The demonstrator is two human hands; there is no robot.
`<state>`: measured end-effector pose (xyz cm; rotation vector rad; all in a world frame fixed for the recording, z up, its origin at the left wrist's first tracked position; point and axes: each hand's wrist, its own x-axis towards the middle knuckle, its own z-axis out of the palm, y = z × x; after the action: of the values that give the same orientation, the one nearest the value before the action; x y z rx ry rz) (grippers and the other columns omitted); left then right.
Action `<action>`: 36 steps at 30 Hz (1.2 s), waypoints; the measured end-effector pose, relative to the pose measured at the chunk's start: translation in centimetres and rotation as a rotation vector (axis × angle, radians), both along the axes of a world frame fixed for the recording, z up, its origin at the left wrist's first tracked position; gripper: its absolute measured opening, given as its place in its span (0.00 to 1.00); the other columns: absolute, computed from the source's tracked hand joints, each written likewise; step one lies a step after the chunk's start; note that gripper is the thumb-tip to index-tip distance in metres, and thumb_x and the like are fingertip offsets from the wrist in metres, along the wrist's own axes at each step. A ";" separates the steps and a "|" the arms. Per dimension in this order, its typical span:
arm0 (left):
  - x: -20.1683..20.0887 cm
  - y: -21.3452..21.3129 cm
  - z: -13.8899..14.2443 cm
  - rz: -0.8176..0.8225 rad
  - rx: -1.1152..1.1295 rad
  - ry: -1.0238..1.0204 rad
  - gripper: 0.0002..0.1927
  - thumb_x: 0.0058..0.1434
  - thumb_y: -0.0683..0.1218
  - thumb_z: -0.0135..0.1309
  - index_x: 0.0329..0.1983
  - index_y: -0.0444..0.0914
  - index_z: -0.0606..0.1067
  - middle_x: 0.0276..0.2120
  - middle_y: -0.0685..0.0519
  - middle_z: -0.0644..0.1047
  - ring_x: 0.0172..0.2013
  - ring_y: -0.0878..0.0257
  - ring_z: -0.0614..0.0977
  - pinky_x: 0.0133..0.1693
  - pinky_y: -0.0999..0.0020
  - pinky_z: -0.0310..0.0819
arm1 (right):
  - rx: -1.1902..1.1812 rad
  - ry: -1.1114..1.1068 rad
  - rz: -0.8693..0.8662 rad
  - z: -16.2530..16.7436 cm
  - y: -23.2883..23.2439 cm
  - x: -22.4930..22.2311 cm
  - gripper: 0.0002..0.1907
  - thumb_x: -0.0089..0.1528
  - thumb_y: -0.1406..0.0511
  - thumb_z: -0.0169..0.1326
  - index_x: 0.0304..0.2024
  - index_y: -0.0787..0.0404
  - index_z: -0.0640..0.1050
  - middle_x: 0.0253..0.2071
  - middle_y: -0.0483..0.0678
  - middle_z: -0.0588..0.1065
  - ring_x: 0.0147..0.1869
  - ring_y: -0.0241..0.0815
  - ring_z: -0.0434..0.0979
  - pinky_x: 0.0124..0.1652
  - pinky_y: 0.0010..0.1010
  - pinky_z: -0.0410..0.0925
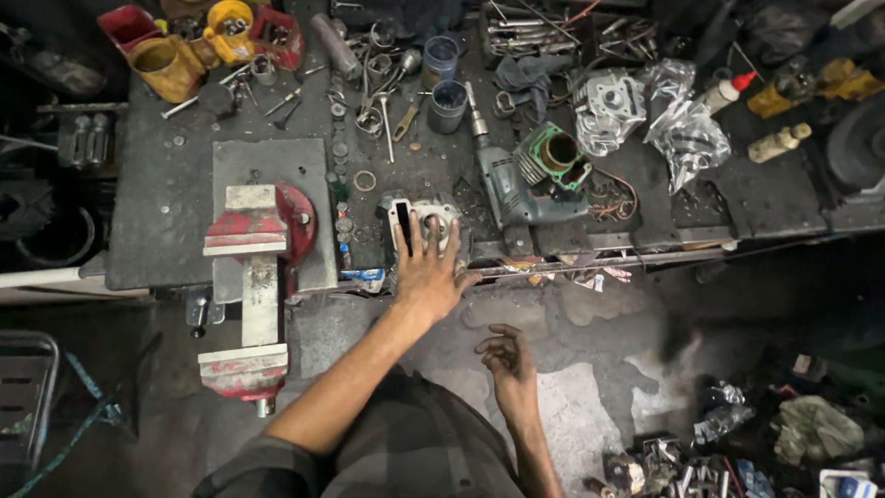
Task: The person works at a cluttered repair workbench on a small engine cylinder head. They hold and turn a metal rod-like tool, scrape and file the cylinder head's mating surface, wipe parts and hands with a rag, and reposition the head and a gasket on the bench while handling surrounding engine parts.
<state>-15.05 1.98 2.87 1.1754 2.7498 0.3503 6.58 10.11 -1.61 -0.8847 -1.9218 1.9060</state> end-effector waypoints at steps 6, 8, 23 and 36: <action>1.1 0.2 0.3 -0.003 -0.039 -0.039 0.53 0.62 0.75 0.37 0.77 0.37 0.41 0.74 0.39 0.51 0.73 0.32 0.38 0.67 0.33 0.21 | 0.064 -0.023 0.092 0.3 -0.1 -0.6 0.26 0.56 0.82 0.49 0.56 0.63 0.72 0.38 0.49 0.79 0.41 0.34 0.76 0.43 0.25 0.70; 1.5 0.0 0.7 0.005 -0.047 -0.023 0.54 0.62 0.75 0.37 0.78 0.36 0.42 0.75 0.39 0.51 0.73 0.32 0.38 0.67 0.33 0.22 | 0.065 -0.037 0.111 0.2 -0.1 -0.5 0.26 0.57 0.82 0.48 0.56 0.63 0.72 0.38 0.49 0.79 0.41 0.34 0.75 0.44 0.25 0.69; 8.2 -6.1 4.2 -0.040 0.293 -0.382 0.24 0.66 0.60 0.53 0.55 0.41 0.76 0.40 0.44 0.83 0.48 0.46 0.81 0.52 0.48 0.73 | -0.005 -0.037 0.191 -2.8 -1.2 1.5 0.20 0.59 0.81 0.49 0.53 0.64 0.74 0.39 0.47 0.80 0.42 0.35 0.77 0.46 0.27 0.72; 7.6 -8.9 -14.1 0.256 0.558 -0.940 0.29 0.64 0.55 0.57 0.64 0.37 0.68 0.50 0.44 0.81 0.51 0.56 0.83 0.53 0.63 0.77 | -0.158 -0.105 0.247 -6.3 -1.8 3.6 0.18 0.63 0.78 0.48 0.55 0.62 0.72 0.38 0.47 0.79 0.42 0.35 0.77 0.45 0.26 0.72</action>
<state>-7.42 -6.91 -11.26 0.4798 1.9717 1.3528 10.21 8.28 -7.92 -0.8386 -2.0461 2.2201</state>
